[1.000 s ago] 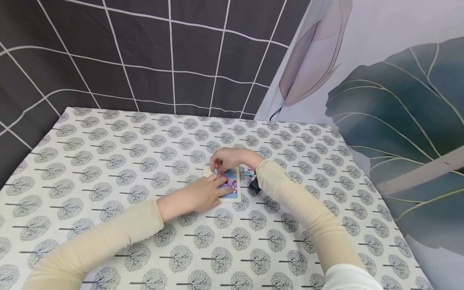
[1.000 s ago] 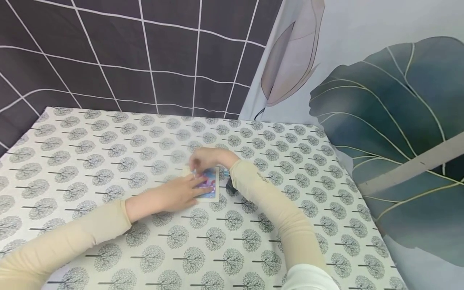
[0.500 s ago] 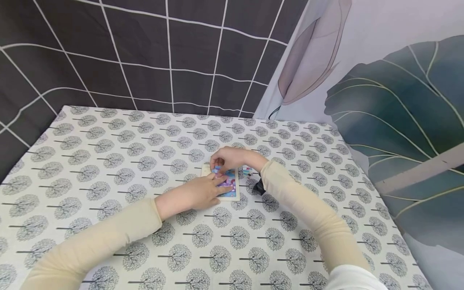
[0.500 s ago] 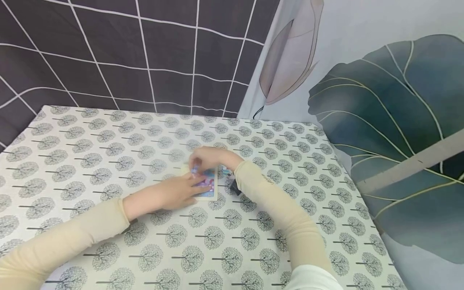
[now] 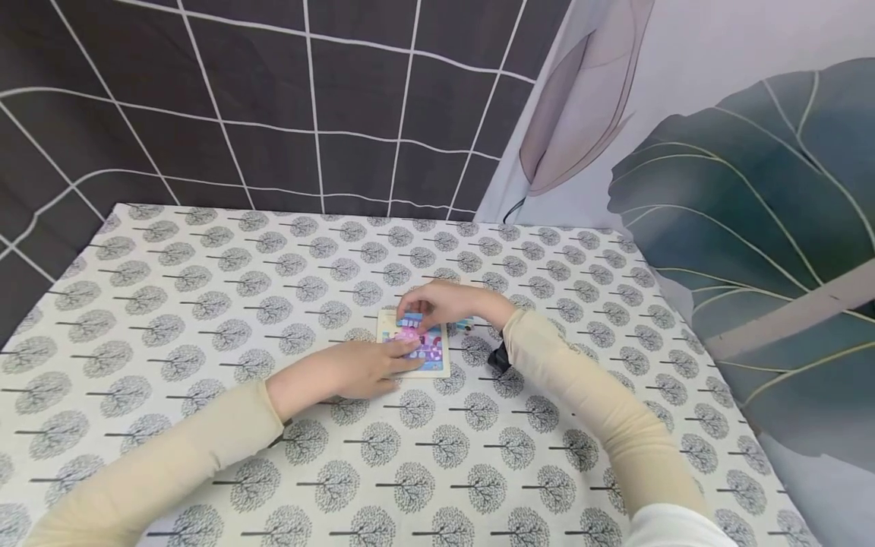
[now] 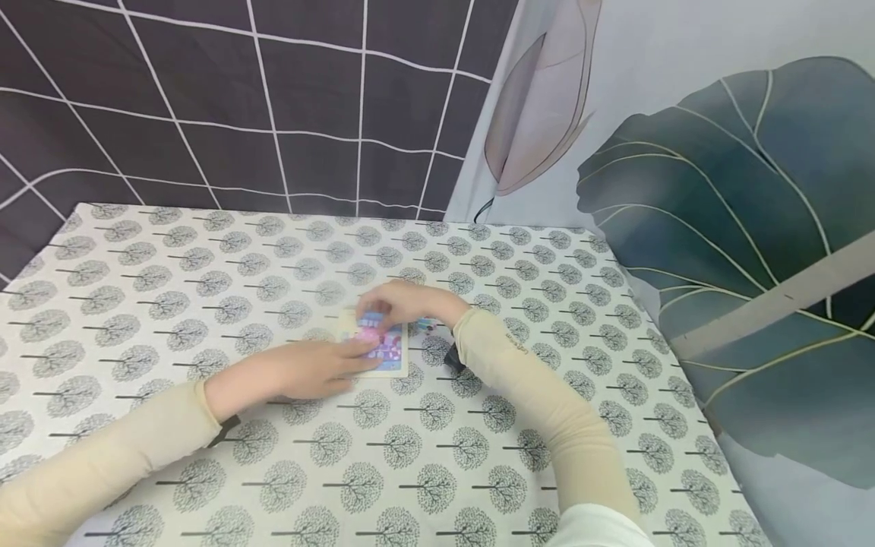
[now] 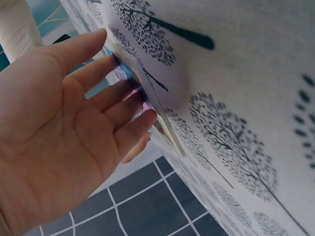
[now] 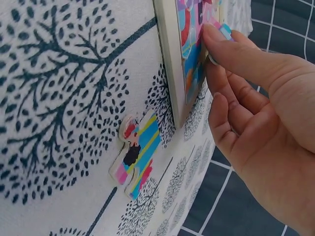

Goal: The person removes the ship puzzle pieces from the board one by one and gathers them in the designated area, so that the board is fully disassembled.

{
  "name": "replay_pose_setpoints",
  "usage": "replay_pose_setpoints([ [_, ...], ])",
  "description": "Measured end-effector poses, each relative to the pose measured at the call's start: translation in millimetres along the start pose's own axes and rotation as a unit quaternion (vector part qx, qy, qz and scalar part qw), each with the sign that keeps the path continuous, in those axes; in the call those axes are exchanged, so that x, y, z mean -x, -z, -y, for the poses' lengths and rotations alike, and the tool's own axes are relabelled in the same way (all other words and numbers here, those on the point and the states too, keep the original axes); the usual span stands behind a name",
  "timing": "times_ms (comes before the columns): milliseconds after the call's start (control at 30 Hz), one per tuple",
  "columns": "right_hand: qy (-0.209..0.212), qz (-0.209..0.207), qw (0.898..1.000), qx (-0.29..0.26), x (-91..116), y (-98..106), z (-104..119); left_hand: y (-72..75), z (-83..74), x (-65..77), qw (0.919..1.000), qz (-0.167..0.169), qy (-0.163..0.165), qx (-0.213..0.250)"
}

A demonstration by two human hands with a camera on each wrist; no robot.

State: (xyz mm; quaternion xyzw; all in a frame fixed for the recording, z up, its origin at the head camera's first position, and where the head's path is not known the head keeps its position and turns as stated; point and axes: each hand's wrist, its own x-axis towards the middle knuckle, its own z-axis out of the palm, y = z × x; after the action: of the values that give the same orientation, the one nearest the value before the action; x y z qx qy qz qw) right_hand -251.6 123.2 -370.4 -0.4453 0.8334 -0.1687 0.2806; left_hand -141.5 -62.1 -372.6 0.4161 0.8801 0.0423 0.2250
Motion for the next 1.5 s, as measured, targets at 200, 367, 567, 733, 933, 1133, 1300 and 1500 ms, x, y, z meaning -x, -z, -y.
replay_pose_setpoints([
  [200, 0.010, -0.014, 0.999, -0.037, 1, 1, -3, 2.5, -0.5, 0.0, 0.9999, -0.010, -0.005, -0.006],
  [367, 0.018, -0.022, 0.998, -0.055, 2, 0, -5, 4.2, -0.9, 0.9, 0.9998, -0.001, 0.005, 0.017],
  [567, 0.020, -0.040, 0.998, -0.037, 6, -3, -3, 2.8, -0.2, 0.1, 0.9995, -0.006, 0.005, 0.032],
  [733, 0.013, -0.054, 0.998, -0.033, 13, -6, -9, 3.4, -0.4, -0.5, 0.9994, -0.005, -0.001, 0.034],
  [933, 0.017, -0.084, 0.995, -0.056, 23, -9, -16, 3.2, -0.6, -0.2, 1.0000, 0.008, 0.006, 0.002],
  [1133, 0.008, -0.107, 0.994, -0.034, 34, -10, -19, 1.9, -0.6, -0.8, 0.9998, 0.010, 0.009, -0.013],
  [1300, -0.013, -0.125, 0.992, -0.033, 42, -11, -22, 2.8, -1.2, -0.9, 0.9999, 0.007, 0.014, -0.002],
  [1500, -0.001, -0.145, 0.988, -0.048, 47, -14, -27, 2.9, -1.6, 0.1, 0.9998, 0.009, 0.015, 0.007],
])
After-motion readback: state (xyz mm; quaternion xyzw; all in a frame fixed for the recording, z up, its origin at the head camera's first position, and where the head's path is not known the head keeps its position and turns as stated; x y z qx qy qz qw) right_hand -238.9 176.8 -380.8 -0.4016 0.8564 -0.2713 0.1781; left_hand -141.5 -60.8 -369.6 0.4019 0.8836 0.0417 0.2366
